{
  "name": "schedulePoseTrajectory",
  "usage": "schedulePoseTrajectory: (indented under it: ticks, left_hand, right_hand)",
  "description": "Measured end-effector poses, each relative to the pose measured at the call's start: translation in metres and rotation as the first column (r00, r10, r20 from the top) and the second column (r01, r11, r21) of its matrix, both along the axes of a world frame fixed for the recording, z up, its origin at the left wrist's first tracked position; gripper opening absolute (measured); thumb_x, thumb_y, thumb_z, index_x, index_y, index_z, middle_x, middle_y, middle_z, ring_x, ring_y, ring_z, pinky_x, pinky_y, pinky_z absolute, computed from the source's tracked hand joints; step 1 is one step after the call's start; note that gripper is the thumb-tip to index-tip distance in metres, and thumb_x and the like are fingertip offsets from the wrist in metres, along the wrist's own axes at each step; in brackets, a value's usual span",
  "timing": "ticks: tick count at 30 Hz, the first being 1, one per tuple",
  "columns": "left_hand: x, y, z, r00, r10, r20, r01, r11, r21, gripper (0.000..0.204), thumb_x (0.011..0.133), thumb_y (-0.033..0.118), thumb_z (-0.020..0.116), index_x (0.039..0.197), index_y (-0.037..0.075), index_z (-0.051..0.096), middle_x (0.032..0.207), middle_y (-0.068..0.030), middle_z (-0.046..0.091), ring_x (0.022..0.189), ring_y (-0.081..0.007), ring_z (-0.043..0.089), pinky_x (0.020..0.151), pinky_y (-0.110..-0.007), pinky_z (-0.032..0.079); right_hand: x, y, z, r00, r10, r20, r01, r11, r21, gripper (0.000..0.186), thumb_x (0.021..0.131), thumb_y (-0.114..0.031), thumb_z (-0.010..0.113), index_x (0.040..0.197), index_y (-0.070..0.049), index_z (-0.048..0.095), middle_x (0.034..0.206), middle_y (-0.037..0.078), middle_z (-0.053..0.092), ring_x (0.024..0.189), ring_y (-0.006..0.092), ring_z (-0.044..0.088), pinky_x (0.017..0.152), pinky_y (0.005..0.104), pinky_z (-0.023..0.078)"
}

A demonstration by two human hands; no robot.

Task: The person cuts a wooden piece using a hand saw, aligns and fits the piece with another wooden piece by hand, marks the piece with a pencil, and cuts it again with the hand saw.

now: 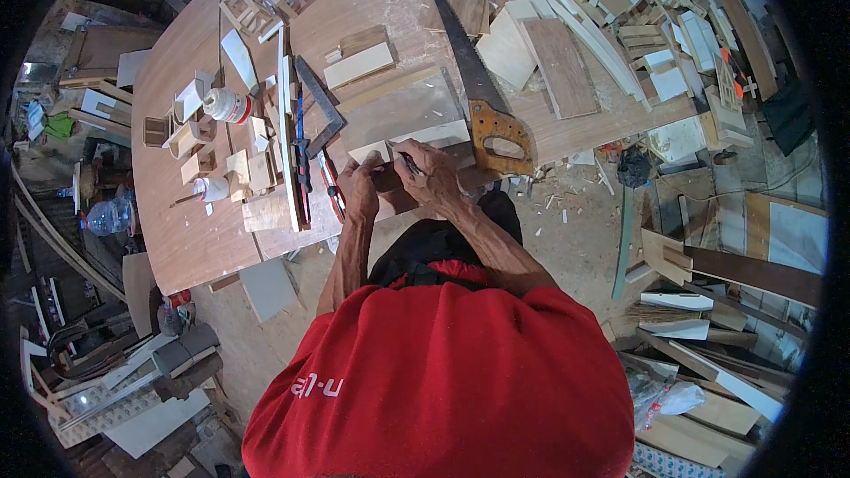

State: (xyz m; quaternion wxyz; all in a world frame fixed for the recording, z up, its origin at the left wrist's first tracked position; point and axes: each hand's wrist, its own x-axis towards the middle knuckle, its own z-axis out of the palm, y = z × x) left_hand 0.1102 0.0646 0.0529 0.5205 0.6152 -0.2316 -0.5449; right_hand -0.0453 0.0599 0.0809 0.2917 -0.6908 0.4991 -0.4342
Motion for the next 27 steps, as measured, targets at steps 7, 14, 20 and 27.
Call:
schedulePoseTrajectory:
  ticks: [7,14,20,27]
  left_hand:
    - [-0.001,-0.003,-0.002,1.0,0.022,0.013,-0.023,0.997,0.07,0.02,0.085,0.008,0.068,0.102,-0.002,0.065,0.085,-0.0067,0.068,0.074,-0.0158,0.064,0.07,-0.028,0.049]
    - [0.0,-0.004,-0.006,0.999,0.044,-0.007,-0.044,0.999,0.021,0.02,0.085,0.007,0.068,0.103,-0.003,0.065,0.087,-0.0081,0.068,0.073,-0.0175,0.065,0.07,-0.029,0.051]
    - [0.001,-0.004,-0.007,1.0,0.024,-0.001,-0.024,0.999,0.023,0.02,0.086,0.009,0.066,0.101,-0.003,0.064,0.087,-0.0091,0.067,0.074,-0.0182,0.065,0.071,-0.029,0.05]
    - [-0.002,-0.003,0.005,1.0,0.023,0.011,-0.024,0.997,0.068,0.02,0.085,0.01,0.068,0.101,-0.002,0.065,0.086,-0.008,0.067,0.073,-0.0173,0.064,0.071,-0.029,0.049]
  right_hand:
    - [-0.016,0.005,-0.003,0.978,0.094,0.184,-0.154,0.925,0.346,0.011,0.087,-0.014,0.06,0.091,-0.004,0.061,0.076,0.013,0.064,0.071,0.0294,0.066,0.063,0.0374,0.05]
    - [-0.006,-0.002,0.012,0.999,-0.042,0.025,0.04,0.996,0.076,0.013,0.084,-0.014,0.06,0.094,-0.004,0.062,0.084,0.015,0.067,0.077,0.0323,0.067,0.067,0.04,0.052]
    - [-0.004,-0.003,-0.003,0.999,0.002,0.045,-0.005,0.998,0.063,0.017,0.084,-0.013,0.06,0.099,-0.006,0.063,0.088,0.015,0.068,0.08,0.0324,0.067,0.069,0.0393,0.053]
    - [-0.004,-0.003,-0.001,0.999,0.032,0.041,-0.035,0.996,0.078,0.017,0.086,-0.014,0.06,0.101,-0.006,0.061,0.089,0.016,0.068,0.081,0.033,0.067,0.069,0.0392,0.052]
